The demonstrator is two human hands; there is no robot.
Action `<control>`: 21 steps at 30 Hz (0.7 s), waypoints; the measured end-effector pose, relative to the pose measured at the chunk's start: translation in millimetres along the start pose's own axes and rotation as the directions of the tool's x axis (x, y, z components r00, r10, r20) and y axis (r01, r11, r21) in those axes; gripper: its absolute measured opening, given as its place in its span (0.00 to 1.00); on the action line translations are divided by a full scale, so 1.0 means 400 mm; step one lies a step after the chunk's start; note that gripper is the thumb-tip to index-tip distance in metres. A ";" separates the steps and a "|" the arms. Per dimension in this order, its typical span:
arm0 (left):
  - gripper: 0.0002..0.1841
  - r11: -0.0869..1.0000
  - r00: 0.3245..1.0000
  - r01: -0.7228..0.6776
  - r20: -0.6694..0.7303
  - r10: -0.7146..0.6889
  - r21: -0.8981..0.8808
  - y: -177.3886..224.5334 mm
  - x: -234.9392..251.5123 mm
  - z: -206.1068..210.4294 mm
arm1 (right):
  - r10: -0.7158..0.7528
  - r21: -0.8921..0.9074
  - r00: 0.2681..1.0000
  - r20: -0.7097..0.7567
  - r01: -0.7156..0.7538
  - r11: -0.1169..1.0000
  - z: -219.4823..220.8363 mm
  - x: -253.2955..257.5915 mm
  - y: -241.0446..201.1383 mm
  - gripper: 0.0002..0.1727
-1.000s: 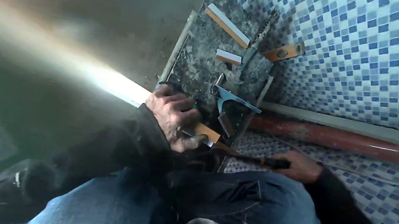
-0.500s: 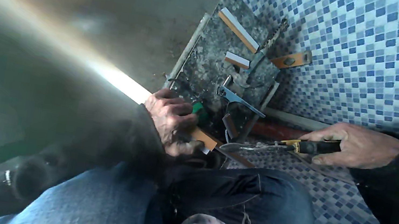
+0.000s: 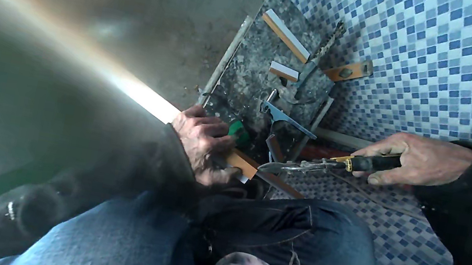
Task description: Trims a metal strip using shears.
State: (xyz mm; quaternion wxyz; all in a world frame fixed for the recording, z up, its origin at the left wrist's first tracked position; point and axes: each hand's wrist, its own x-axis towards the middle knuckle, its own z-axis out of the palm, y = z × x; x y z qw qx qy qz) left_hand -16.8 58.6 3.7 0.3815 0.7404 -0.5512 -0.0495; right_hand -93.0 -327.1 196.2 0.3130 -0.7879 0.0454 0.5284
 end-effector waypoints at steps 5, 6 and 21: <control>0.33 1.000 1.000 0.003 -0.018 -0.003 0.005 0.001 0.001 -0.001 | -0.006 0.037 1.000 0.027 0.005 0.999 -0.006 0.007 0.006 0.09; 0.33 1.000 1.000 0.004 -0.026 -0.004 0.005 0.000 -0.001 0.001 | -0.010 0.032 1.000 0.029 0.009 0.999 -0.006 0.007 0.008 0.10; 0.33 1.000 1.000 0.008 -0.013 -0.007 0.001 -0.001 -0.003 -0.002 | -0.059 0.012 0.997 0.045 0.059 0.998 0.004 0.033 0.020 0.09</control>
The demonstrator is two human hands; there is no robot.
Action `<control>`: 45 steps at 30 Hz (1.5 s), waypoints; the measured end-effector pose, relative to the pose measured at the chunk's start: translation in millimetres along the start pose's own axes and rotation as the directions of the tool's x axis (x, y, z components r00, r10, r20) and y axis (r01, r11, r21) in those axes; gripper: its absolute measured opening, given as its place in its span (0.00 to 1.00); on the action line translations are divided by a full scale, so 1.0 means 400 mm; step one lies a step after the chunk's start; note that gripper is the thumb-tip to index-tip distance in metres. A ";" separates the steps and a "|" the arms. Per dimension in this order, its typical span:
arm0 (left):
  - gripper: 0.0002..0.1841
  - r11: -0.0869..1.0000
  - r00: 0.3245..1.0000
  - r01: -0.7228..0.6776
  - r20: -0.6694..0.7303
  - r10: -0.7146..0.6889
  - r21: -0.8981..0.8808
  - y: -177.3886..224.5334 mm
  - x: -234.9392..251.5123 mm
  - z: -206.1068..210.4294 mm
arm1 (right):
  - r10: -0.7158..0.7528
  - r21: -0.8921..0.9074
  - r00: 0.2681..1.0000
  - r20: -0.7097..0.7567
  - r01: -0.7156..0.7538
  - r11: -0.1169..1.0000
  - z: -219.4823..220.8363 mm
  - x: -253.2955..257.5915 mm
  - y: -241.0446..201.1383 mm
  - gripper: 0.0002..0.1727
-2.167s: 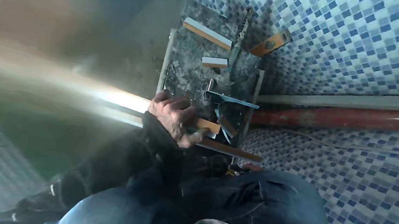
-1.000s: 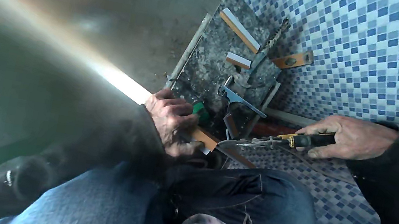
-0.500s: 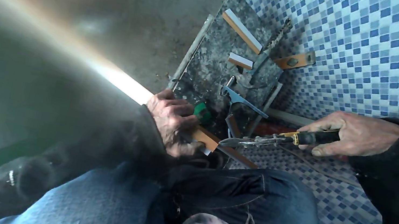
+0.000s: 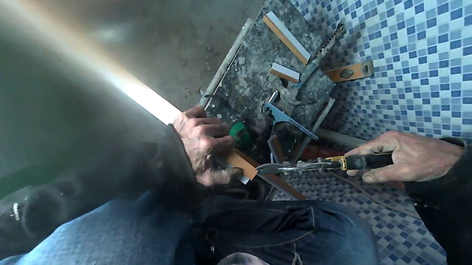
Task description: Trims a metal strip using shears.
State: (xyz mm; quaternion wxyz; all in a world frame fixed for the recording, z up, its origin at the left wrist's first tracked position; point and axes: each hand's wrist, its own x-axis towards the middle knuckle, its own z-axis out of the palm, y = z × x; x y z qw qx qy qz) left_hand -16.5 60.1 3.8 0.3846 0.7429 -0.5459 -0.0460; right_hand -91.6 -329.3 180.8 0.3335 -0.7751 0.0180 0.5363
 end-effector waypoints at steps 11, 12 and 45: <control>0.33 1.000 1.000 0.002 0.023 -0.002 0.010 0.000 -0.001 -0.004 | -0.025 -0.016 0.999 -0.043 0.024 1.000 0.009 0.021 -0.001 0.09; 0.33 1.000 1.000 0.001 0.026 -0.001 0.009 0.000 -0.002 -0.003 | -0.014 -0.022 0.999 -0.046 0.013 1.000 0.010 0.023 -0.007 0.08; 0.33 1.000 0.999 0.004 0.052 -0.004 -0.003 -0.009 0.001 0.007 | -0.054 -0.188 0.995 -0.082 0.037 0.981 -0.007 0.029 -0.074 0.09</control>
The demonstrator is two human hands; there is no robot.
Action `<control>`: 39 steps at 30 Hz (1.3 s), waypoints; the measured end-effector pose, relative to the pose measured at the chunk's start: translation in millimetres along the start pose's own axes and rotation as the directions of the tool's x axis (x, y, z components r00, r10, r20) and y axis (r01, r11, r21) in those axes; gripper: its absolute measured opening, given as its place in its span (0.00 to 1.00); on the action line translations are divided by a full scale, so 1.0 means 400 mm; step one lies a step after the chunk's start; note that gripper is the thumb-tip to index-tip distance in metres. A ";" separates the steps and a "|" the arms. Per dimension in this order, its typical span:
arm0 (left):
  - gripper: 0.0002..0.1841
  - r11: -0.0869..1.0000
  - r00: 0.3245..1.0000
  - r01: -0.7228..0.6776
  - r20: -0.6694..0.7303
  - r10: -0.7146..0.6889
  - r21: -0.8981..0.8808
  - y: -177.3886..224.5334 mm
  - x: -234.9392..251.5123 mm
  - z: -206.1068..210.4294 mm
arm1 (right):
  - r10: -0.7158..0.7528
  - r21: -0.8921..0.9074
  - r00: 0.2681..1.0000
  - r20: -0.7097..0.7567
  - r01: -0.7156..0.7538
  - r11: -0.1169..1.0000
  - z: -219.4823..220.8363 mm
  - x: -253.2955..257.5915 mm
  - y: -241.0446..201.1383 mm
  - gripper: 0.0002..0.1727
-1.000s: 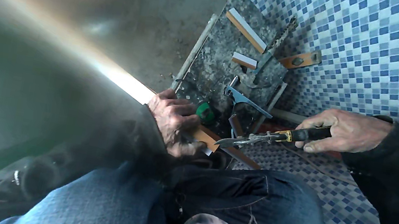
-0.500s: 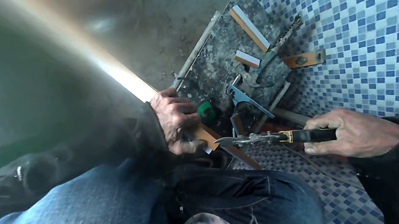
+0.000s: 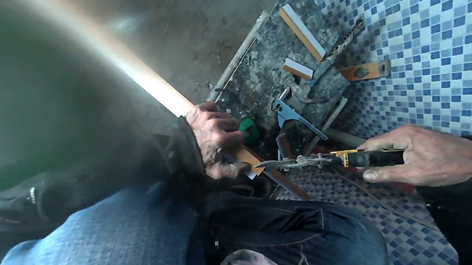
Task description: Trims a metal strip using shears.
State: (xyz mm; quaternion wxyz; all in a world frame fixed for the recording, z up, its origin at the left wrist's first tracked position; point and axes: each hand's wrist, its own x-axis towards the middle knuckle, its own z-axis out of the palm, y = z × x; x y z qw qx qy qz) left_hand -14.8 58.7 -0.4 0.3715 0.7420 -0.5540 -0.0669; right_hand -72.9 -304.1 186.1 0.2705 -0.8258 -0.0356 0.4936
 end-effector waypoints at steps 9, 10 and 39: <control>0.34 1.000 1.000 0.011 0.014 -0.011 0.013 0.000 -0.001 0.003 | 0.029 -0.079 0.999 0.024 -0.027 0.997 -0.024 0.010 -0.030 0.08; 0.34 1.000 1.000 0.006 0.014 -0.006 0.014 0.000 -0.002 0.003 | 0.038 -0.092 0.999 0.031 -0.035 0.995 -0.026 0.009 -0.033 0.09; 0.36 1.000 0.999 -0.003 -0.052 0.004 0.014 -0.009 -0.010 0.027 | -0.143 -0.248 0.987 -0.073 0.121 0.961 0.003 0.004 -0.009 0.16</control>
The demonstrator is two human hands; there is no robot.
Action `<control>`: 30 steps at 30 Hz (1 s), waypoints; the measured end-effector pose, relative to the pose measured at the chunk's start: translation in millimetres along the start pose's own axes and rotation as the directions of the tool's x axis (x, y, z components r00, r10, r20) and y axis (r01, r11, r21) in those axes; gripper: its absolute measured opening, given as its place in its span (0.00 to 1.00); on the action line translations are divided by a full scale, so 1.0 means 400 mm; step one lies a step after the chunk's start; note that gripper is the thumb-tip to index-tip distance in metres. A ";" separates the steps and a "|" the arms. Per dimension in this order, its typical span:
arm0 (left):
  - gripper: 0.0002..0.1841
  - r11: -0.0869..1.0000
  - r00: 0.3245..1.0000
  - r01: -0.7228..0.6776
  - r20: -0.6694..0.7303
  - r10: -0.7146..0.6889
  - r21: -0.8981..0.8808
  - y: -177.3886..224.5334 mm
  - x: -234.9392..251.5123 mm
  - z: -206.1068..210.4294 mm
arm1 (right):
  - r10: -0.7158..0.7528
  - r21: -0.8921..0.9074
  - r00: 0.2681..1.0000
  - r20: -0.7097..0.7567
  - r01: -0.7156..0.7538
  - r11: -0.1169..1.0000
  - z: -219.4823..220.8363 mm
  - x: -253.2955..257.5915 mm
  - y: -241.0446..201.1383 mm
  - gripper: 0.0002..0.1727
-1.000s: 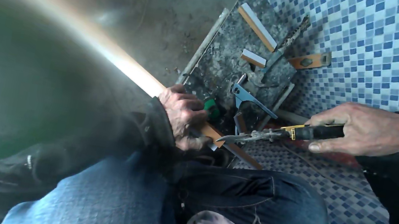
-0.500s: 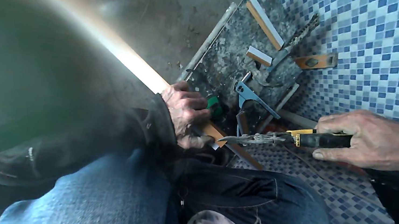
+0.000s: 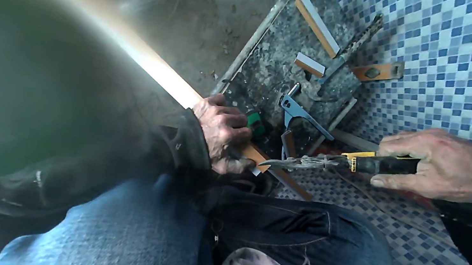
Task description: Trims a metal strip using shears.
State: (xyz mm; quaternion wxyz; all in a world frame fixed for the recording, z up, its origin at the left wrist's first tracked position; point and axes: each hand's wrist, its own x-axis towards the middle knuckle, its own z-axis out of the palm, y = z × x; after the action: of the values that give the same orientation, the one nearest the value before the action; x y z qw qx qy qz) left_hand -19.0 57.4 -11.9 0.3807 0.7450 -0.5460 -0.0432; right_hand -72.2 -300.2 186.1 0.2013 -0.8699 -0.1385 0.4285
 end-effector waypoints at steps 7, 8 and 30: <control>0.37 0.999 0.999 -0.026 0.036 0.025 0.019 -0.012 -0.004 -0.003 | -0.018 -0.009 1.000 0.017 0.018 1.000 -0.002 0.009 -0.012 0.15; 0.37 0.999 0.999 -0.029 0.046 0.028 0.017 -0.013 -0.004 -0.005 | -0.014 -0.010 1.000 0.024 0.015 1.000 -0.002 0.009 -0.013 0.15; 0.36 0.998 0.991 -0.050 0.126 0.053 -0.032 -0.020 -0.003 -0.014 | 0.013 -0.016 1.000 0.015 -0.013 1.000 0.003 0.001 -0.038 0.13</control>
State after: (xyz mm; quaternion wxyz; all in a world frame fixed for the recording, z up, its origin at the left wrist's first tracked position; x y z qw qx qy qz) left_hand -10.5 62.3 -13.1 0.3569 0.7209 -0.5875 -0.0884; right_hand -74.0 -286.3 192.4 0.1907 -0.8691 -0.1378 0.4350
